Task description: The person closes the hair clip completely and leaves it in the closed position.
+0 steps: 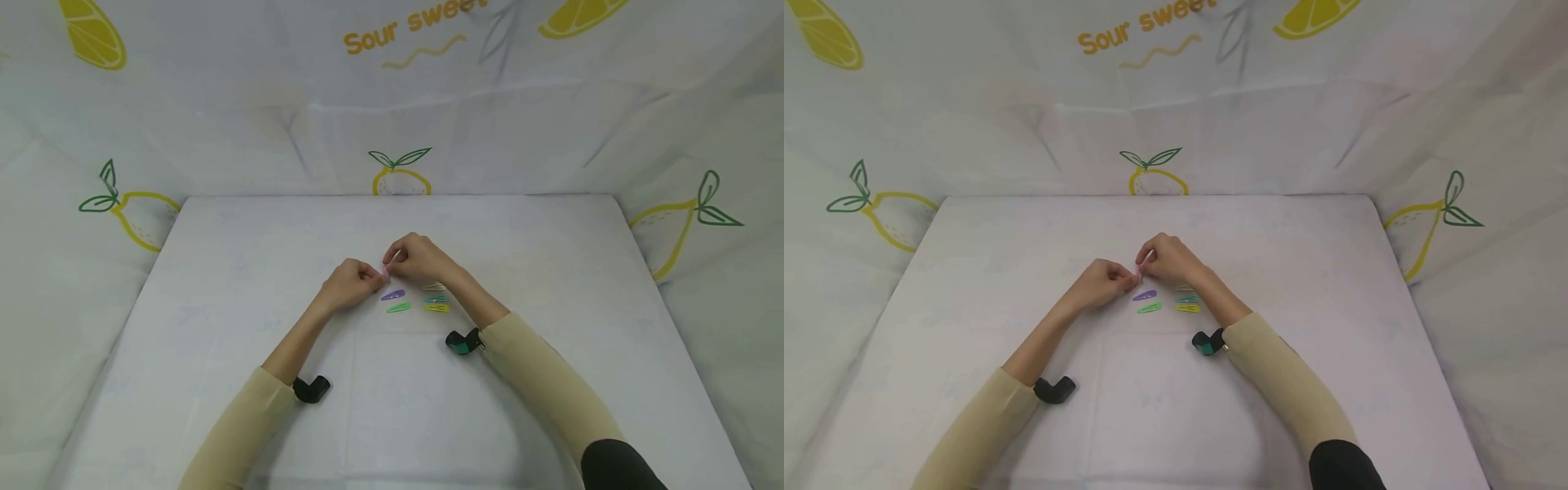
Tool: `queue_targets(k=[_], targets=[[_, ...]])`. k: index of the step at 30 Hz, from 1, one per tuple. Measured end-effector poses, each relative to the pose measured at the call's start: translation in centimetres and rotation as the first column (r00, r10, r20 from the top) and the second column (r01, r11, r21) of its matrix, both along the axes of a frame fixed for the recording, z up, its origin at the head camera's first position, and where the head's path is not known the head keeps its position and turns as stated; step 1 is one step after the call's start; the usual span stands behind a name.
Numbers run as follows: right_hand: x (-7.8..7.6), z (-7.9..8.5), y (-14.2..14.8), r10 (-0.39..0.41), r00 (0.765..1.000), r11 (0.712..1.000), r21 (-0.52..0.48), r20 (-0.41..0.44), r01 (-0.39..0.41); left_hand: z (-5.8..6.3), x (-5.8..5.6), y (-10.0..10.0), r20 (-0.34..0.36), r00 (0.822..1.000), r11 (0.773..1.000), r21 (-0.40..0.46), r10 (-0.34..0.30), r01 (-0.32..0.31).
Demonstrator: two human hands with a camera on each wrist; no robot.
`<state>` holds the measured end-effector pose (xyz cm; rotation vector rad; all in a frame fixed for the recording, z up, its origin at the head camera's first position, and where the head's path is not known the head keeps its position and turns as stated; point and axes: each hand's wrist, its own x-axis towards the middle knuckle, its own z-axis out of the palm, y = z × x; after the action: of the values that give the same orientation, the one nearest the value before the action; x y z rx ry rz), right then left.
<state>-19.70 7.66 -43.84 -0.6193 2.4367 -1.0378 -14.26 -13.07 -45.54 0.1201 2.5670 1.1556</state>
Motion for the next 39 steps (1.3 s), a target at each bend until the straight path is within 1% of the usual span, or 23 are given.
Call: queue_targets(k=[7,15,25,34,39], targets=[[-0.56,-0.25,-0.34,-0.006,0.999,1.000,0.019,0.031,0.005,-0.12,-0.08,0.06,0.008,1.000,1.000,-0.010,0.010,-0.010],[-0.85,-0.54,-0.39,-0.029,0.998,0.999,0.018,0.051,0.028,-0.25,-0.21,-0.02,-0.004,1.000,1.000,-0.004,0.013,-0.013],[-0.71,-0.43,-0.13,-0.025,0.996,1.000,0.001,0.080,0.025,-0.53,-0.08,0.08,-0.021,0.999,0.999,0.016,0.033,-0.032],[-0.61,-0.57,-0.10,-0.025,0.996,1.000,0.009,0.088,0.024,-0.65,-0.05,-0.03,-0.018,0.999,0.999,0.027,0.027,-0.027],[-0.58,-0.55,-0.06,0.003,0.996,1.000,0.014,0.085,-0.004,-0.55,-0.02,-0.06,-0.011,1.000,0.999,0.026,0.026,-0.026]])
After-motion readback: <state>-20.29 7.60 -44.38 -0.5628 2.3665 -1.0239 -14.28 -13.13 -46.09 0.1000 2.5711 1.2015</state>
